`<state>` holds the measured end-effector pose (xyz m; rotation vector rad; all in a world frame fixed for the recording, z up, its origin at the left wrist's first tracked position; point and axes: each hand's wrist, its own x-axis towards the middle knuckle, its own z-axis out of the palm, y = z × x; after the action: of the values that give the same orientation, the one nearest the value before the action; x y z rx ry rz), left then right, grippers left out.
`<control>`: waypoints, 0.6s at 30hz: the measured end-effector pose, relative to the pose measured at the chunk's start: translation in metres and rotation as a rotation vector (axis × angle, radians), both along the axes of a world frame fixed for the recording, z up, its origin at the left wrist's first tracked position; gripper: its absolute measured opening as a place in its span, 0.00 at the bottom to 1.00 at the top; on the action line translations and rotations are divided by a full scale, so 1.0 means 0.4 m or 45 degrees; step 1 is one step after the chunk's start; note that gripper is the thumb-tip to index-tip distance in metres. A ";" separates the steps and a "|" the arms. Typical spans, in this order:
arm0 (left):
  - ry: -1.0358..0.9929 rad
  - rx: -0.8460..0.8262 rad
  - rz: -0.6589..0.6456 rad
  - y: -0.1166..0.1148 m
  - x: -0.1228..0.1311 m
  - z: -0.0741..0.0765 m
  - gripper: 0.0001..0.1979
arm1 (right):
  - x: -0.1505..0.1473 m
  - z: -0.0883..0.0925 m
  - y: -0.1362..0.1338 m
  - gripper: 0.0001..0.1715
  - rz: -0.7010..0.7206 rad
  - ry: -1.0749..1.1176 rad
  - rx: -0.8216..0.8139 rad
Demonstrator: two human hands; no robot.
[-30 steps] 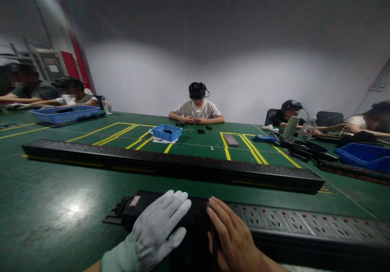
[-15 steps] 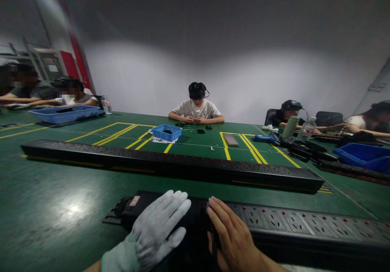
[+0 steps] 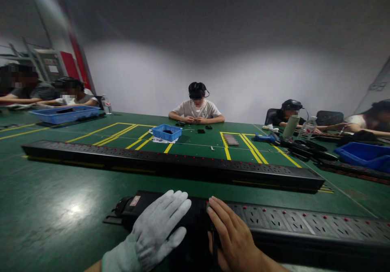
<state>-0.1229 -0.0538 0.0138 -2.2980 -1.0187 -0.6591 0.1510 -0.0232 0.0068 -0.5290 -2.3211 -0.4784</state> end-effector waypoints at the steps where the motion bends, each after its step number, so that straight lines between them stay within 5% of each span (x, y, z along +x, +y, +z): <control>1: 0.011 -0.003 0.005 0.001 0.000 -0.001 0.29 | 0.000 0.001 0.001 0.34 0.000 0.000 0.006; 18: 0.016 -0.001 0.012 -0.001 -0.001 -0.005 0.29 | -0.002 -0.001 0.003 0.35 -0.008 -0.011 0.001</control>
<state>-0.1234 -0.0541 0.0120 -2.2937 -1.0237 -0.6394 0.1502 -0.0221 0.0065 -0.5344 -2.3280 -0.4857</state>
